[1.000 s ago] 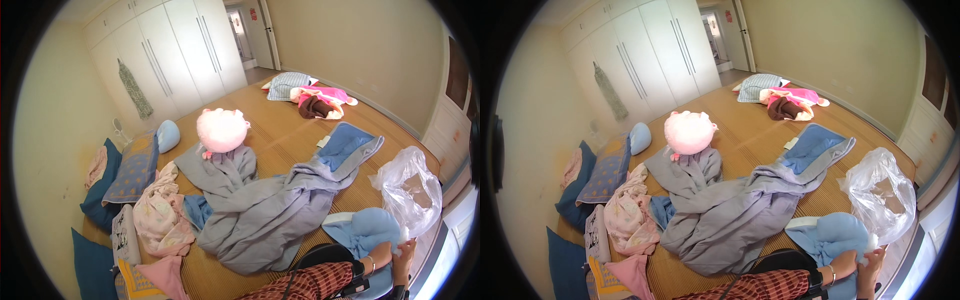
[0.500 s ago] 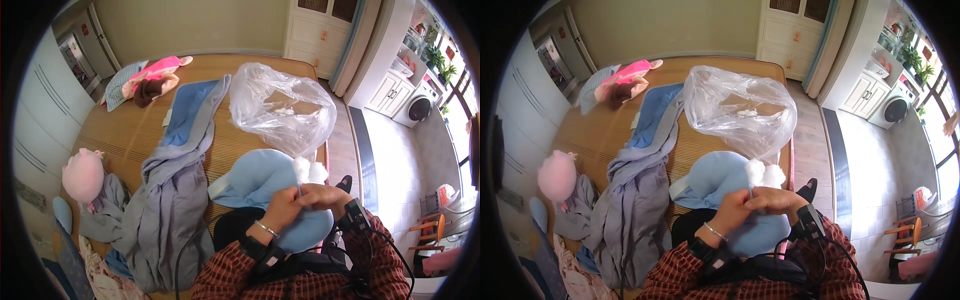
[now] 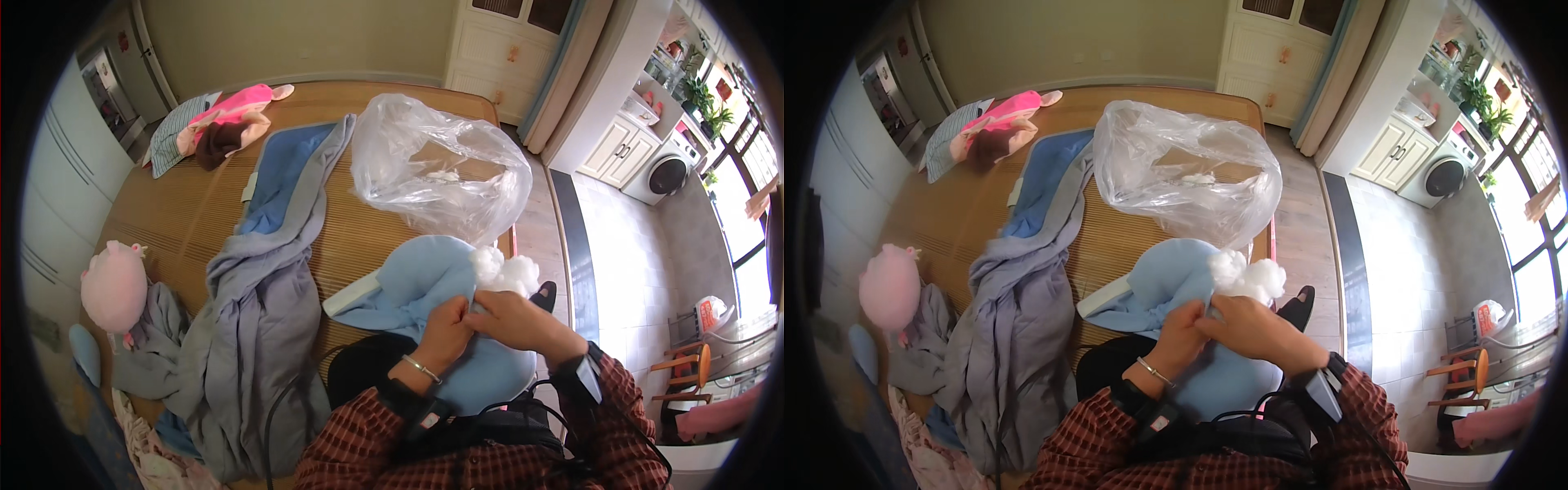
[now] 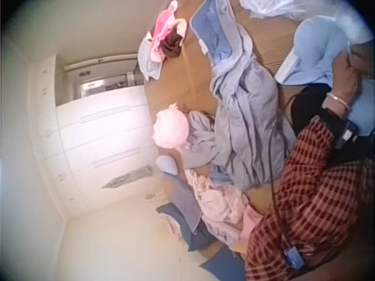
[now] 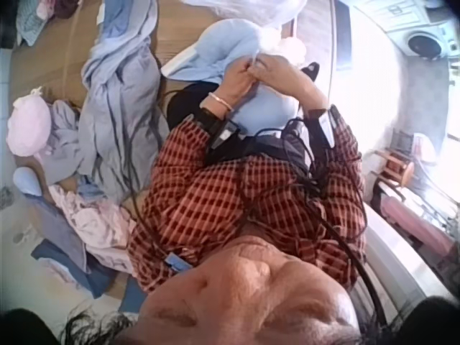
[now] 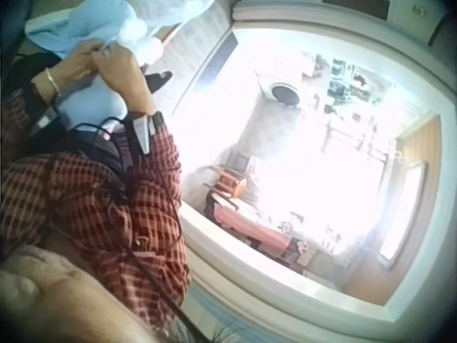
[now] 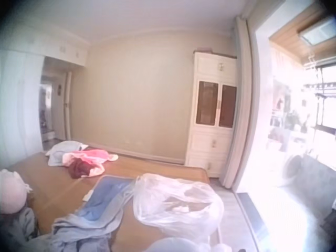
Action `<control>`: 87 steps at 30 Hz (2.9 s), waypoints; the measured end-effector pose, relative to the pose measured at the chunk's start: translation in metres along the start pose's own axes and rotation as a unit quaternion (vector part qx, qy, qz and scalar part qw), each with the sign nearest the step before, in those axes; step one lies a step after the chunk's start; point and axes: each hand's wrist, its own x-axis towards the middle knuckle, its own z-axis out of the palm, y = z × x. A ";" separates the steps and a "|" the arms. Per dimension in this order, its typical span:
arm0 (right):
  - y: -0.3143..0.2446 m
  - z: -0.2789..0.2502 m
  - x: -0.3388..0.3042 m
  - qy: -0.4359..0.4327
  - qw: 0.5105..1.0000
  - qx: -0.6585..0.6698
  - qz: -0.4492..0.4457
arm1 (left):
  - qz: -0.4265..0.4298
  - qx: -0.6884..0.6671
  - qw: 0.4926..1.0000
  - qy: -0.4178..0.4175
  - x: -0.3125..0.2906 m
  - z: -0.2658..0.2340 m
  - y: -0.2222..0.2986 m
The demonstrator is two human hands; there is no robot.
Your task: The recorder is stuffing a blue pillow with white filling from a plastic bag.
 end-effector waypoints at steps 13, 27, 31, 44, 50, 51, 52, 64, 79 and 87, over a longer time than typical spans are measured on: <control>0.050 0.000 0.001 -0.139 0.985 0.088 0.055 | 0.041 0.146 0.988 0.021 -0.011 0.015 0.010; 0.050 0.054 0.024 -0.013 0.793 0.594 0.134 | 0.131 0.154 0.970 -0.133 -0.025 0.018 0.021; 0.019 0.022 0.033 0.025 0.714 0.692 0.102 | 0.152 0.180 0.969 -0.073 0.004 -0.002 0.030; 0.044 0.006 0.037 0.228 0.506 0.828 -0.084 | 0.332 0.422 0.840 -0.084 0.093 -0.021 0.096; 0.049 0.019 0.004 0.116 0.626 0.766 0.090 | 0.159 0.444 0.882 -0.030 0.074 -0.029 0.010; 0.051 0.019 -0.005 0.094 0.677 0.723 0.102 | 0.138 0.428 0.893 -0.010 0.068 -0.030 0.004; 0.054 0.017 -0.015 0.147 0.710 0.677 0.123 | 0.122 0.409 0.904 0.011 0.064 -0.025 0.004; 0.058 0.090 -0.014 0.290 0.912 0.267 0.116 | 0.106 0.531 0.838 0.064 0.031 -0.005 0.007; 0.108 0.104 0.051 -0.043 0.996 0.007 -0.075 | 0.162 0.340 0.924 -0.061 0.022 -0.009 0.001; 0.133 0.119 0.098 -0.037 0.992 0.106 -0.052 | 0.101 0.226 0.969 -0.014 0.039 -0.020 -0.026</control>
